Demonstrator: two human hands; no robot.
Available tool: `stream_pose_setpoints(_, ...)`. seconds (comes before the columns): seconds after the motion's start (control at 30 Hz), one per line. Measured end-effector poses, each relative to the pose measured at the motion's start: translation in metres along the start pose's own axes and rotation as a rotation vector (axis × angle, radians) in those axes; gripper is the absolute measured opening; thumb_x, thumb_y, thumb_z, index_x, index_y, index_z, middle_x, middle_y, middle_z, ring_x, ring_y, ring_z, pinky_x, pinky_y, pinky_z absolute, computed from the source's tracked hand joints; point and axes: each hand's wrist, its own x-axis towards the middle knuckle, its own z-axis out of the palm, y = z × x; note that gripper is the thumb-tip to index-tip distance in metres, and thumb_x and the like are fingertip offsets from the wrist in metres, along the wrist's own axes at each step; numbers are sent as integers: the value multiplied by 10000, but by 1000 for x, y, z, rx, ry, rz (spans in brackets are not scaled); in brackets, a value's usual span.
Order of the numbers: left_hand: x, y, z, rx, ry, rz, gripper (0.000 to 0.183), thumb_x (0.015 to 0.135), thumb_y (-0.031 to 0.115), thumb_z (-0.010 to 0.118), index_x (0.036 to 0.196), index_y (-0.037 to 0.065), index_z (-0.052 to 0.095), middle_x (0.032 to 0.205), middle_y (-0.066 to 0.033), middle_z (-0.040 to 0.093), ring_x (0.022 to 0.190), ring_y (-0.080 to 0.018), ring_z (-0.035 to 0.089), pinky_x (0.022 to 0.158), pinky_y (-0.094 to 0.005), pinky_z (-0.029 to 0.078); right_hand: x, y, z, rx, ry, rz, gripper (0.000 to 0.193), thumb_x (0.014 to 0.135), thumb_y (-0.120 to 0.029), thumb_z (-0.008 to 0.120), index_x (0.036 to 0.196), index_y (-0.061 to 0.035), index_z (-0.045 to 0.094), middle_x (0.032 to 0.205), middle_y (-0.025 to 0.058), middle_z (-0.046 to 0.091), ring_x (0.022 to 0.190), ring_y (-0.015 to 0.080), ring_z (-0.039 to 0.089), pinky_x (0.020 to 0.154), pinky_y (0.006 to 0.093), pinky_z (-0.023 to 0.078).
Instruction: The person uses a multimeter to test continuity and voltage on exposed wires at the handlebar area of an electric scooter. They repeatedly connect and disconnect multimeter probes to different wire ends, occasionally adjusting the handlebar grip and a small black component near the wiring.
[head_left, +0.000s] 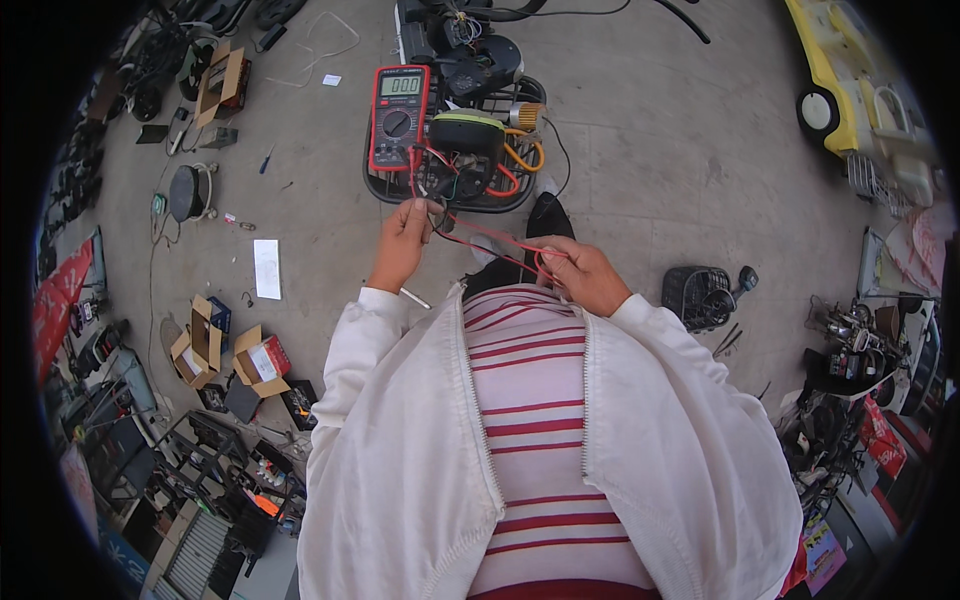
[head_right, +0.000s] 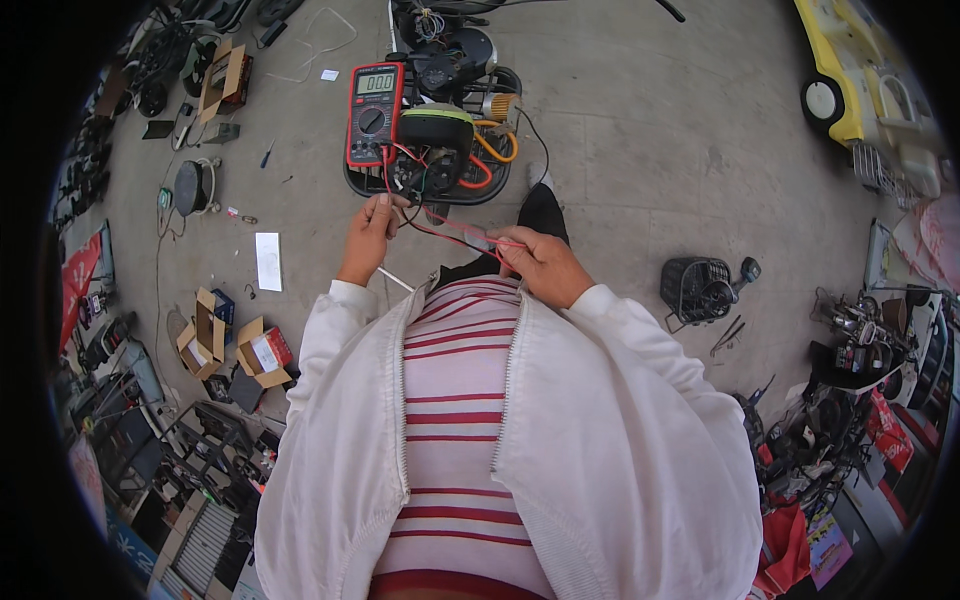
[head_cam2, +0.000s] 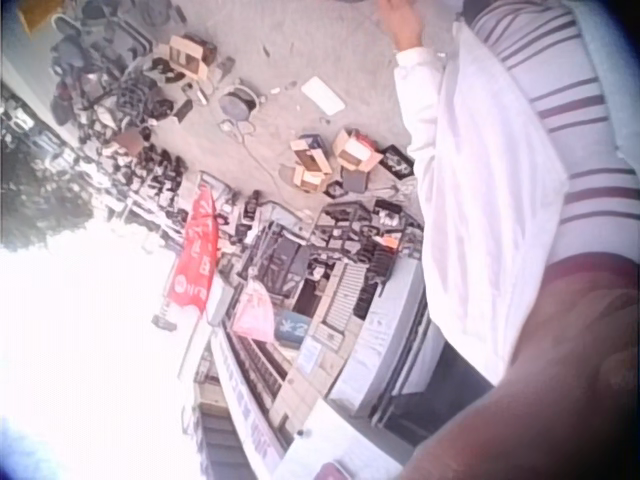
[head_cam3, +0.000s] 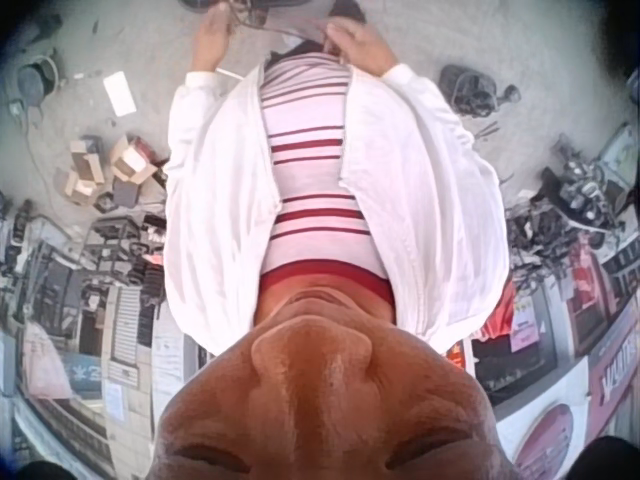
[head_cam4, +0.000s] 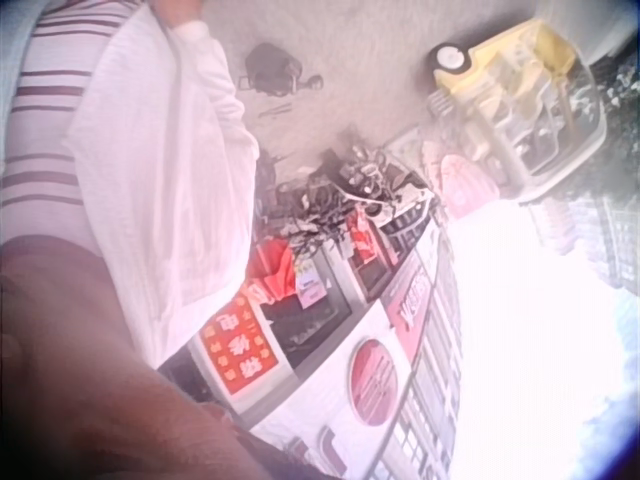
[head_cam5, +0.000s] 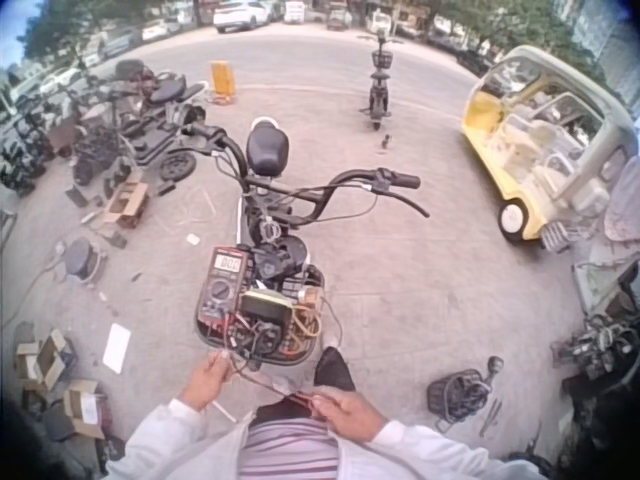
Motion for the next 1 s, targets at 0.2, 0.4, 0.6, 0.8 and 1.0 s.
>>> stream_pose_setpoints(0.2, -4, -31, -20, 74, 427, 63, 454, 996, 365, 349, 899, 7, 610, 727, -40, 548, 633, -118, 507, 606, -264, 431, 5, 6, 0, -279, -156, -309, 304, 925, -292, 540, 1081, -48, 631, 899, 113, 642, 787, 209, 601, 760, 305, 475)
stream_pose_setpoints(0.4, -16, -34, -19, -480, 241, -590, 621, 964, 540, 269, 950, -9, 556, 1018, -200, 594, 972, -329, 590, 831, -413, 495, 11, -1, 0, -357, -372, -342, 327, 913, -350, 555, 940, -41, 658, 824, 100, 611, 739, 253, 555, 719, 343, 437)
stream_pose_setpoints(0.6, -8, -50, -13, -932, 7, -622, 704, 942, 604, 183, 936, 12, 563, 1131, -237, 580, 1116, -399, 512, 933, -513, 407, 3, -21, -2, -590, -424, -560, 381, 926, -371, 527, 850, -12, 630, 776, 79, 524, 759, 236, 449, 788, 347, 357)
stream_pose_setpoints(0.8, -1, -64, -2, -1123, 92, -513, 722, 944, 597, 125, 848, 67, 606, 1202, -194, 578, 1192, -375, 459, 1031, -548, 258, -10, -6, 3, -362, -435, -347, 356, 938, -349, 511, 900, -19, 637, 895, 114, 505, 835, 263, 477, 800, 356, 387)
stream_pose_setpoints(1.0, 9, -68, 5, -955, 72, -452, 727, 946, 587, 99, 934, 90, 629, 1195, -158, 596, 1136, -342, 493, 1030, -525, 267, -19, 21, 7, -394, -310, -348, 312, 934, -322, 523, 928, -38, 651, 934, 138, 532, 884, 277, 502, 802, 356, 413)
